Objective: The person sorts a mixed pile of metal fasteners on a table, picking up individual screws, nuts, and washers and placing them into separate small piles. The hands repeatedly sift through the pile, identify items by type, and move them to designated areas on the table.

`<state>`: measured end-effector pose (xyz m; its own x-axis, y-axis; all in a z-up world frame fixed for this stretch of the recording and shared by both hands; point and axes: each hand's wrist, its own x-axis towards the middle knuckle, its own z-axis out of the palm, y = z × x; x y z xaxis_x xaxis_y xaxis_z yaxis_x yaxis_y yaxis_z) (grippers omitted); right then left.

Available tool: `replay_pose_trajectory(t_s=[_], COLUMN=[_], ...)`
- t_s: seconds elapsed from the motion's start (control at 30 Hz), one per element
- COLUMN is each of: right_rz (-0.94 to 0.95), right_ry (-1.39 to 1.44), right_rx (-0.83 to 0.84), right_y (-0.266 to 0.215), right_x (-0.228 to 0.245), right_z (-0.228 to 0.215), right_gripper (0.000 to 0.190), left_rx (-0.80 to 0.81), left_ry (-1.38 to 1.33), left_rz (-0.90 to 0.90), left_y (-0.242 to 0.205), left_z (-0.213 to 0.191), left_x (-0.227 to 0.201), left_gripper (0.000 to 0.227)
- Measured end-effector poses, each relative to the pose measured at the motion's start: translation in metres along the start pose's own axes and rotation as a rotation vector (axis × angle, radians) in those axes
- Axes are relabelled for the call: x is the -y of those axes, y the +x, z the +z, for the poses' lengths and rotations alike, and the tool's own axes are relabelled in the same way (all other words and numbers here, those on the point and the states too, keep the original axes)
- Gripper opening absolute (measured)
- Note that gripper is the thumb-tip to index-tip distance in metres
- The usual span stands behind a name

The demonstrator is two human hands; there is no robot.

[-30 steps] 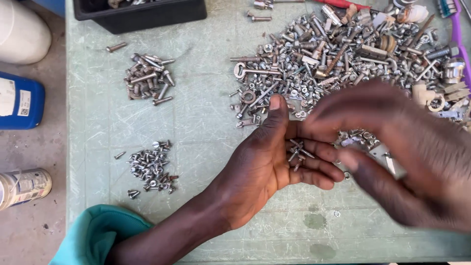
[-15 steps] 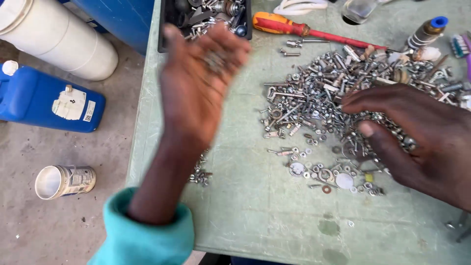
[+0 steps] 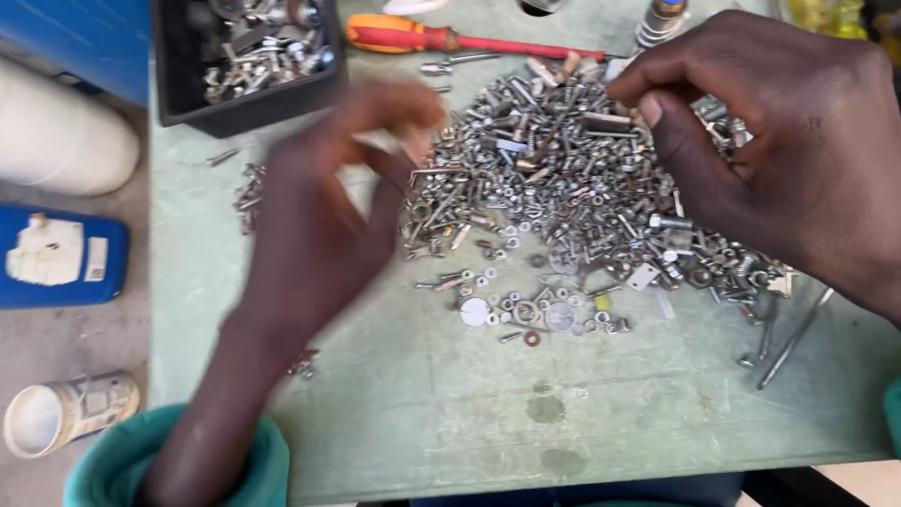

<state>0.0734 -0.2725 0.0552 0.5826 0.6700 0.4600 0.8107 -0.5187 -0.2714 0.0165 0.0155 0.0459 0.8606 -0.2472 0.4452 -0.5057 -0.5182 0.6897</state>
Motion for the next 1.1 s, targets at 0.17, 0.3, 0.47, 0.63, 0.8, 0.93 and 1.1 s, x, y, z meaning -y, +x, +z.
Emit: replay_pose_trajectory(t_s=[0.17, 0.3, 0.47, 0.63, 0.8, 0.93, 1.1], right_rz=[-0.027, -0.055, -0.01, -0.038, -0.048, -0.044, -0.048], right_ry=[0.022, 0.035, 0.043, 0.047, 0.046, 0.029, -0.015], right_rx=[0.064, 0.148, 0.181, 0.209, 0.282, 0.273, 0.289], right_y=[0.002, 0.001, 0.003, 0.006, 0.003, 0.002, 0.001], right_x=[0.004, 0.002, 0.007, 0.008, 0.002, 0.002, 0.003], right_z=[-0.002, 0.008, 0.009, 0.006, 0.01, 0.009, 0.007], right_gripper=[0.015, 0.014, 0.014, 0.015, 0.017, 0.017, 0.018], left_rx=[0.276, 0.398, 0.456, 0.387, 0.334, 0.347, 0.314], left_ry=[0.103, 0.257, 0.214, 0.089, 0.417, 0.23, 0.173], left_rz=[0.216, 0.29, 0.327, 0.316, 0.333, 0.338, 0.282], left_y=[-0.016, -0.027, -0.027, -0.026, -0.037, -0.028, -0.027], left_z=[0.061, 0.075, 0.057, 0.059, 0.079, 0.065, 0.062], left_x=[-0.006, 0.003, 0.008, 0.004, 0.005, 0.002, 0.011], left_gripper=[0.055, 0.057, 0.045, 0.044, 0.061, 0.046, 0.023])
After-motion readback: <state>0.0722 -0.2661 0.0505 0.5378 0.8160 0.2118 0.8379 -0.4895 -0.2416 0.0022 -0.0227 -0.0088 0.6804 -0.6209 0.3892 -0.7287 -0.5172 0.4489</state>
